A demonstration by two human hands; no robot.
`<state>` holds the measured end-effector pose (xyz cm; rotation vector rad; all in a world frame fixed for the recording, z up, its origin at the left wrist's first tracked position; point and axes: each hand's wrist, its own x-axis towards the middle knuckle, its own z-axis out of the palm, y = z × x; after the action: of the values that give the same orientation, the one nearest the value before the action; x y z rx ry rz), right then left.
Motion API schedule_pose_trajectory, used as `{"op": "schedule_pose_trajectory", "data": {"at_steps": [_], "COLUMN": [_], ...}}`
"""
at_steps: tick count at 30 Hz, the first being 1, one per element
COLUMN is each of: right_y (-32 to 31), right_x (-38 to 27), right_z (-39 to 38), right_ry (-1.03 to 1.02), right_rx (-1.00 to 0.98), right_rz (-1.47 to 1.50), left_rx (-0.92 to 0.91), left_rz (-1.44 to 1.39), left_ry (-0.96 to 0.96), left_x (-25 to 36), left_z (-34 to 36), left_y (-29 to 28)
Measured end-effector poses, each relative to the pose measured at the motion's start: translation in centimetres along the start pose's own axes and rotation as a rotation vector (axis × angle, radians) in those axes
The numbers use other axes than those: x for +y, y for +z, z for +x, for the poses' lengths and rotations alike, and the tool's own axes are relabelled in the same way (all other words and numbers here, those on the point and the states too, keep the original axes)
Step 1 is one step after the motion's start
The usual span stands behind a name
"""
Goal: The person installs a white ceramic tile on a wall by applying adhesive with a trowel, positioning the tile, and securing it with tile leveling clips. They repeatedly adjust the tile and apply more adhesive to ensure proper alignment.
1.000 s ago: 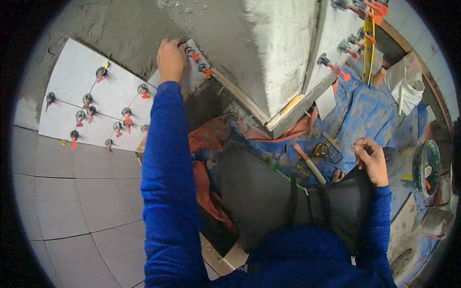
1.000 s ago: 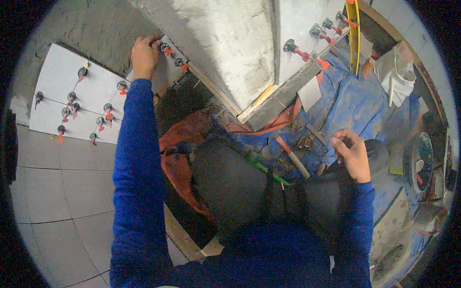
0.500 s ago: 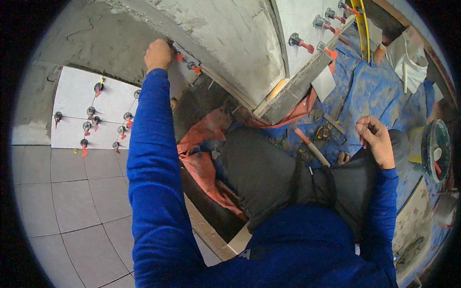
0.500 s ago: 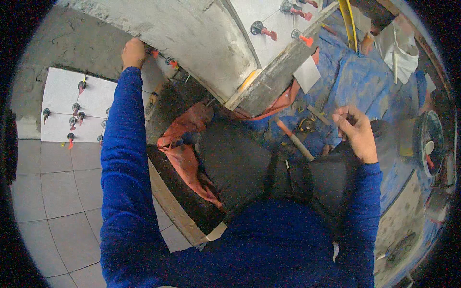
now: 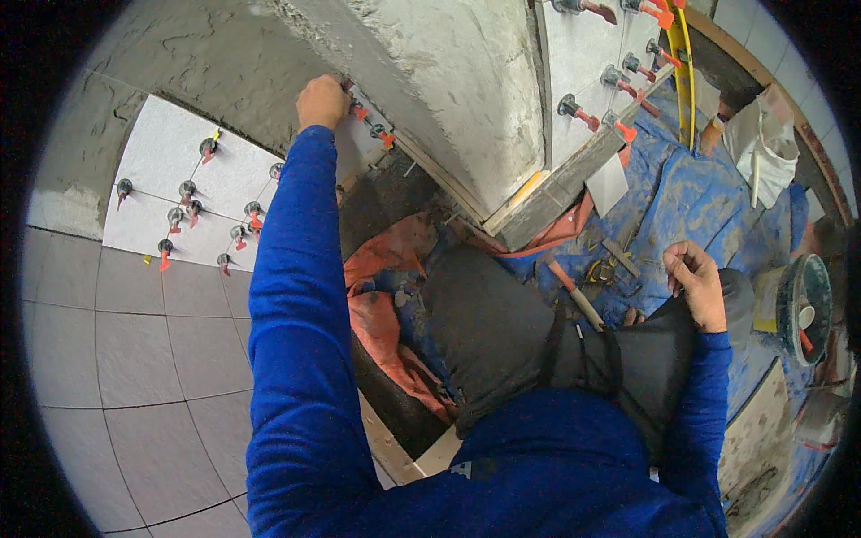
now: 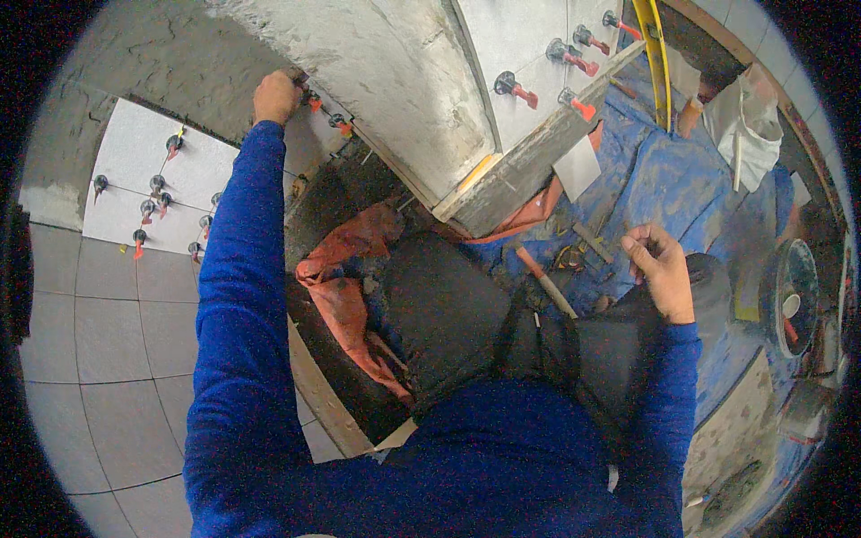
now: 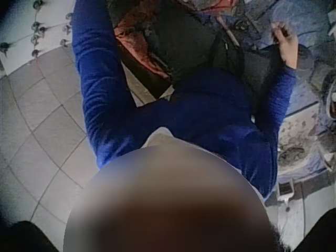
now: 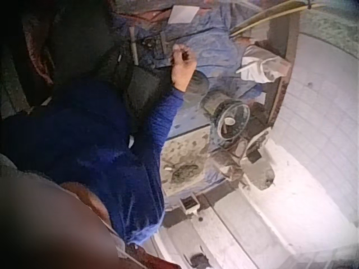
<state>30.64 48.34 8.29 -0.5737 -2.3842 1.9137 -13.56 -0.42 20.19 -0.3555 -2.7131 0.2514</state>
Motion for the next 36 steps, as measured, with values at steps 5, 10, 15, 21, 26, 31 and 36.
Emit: {"op": "schedule_pose_trajectory", "data": {"at_steps": [5, 10, 15, 21, 26, 31, 36], "right_y": [-0.2, -0.7, -0.9, -0.7, -0.6, -0.1, 0.0], "right_x": [0.3, 0.7, 0.8, 0.8, 0.7, 0.8, 1.4], "right_z": [-0.1, -0.3, -0.3, -0.6, -0.4, 0.6, 1.4], "right_ry": [-0.026, -0.027, 0.005, -0.028, -0.007, -0.020, 0.007], "right_rx": [0.010, 0.023, 0.041, 0.046, 0.003, -0.038, -0.045], "right_rz": [0.033, 0.028, 0.001, -0.048, -0.013, -0.039, -0.080], "left_rx": [0.005, 0.047, 0.037, 0.248, 0.416, 0.341, 0.429], "left_rz": [0.004, 0.016, 0.018, -0.177, -0.385, -0.388, -0.370], "left_ry": [-0.062, 0.003, -0.024, -0.064, -0.511, -0.622, -0.756], "left_x": [0.2, 0.3, 0.5, 0.7, 4.8, 5.8, 6.4], "left_z": [0.2, -0.5, -0.4, -4.2, -11.7, -10.7, -8.8], "left_y": [0.4, 0.3, 0.2, -1.0, 3.8, 7.7, 9.6]}}
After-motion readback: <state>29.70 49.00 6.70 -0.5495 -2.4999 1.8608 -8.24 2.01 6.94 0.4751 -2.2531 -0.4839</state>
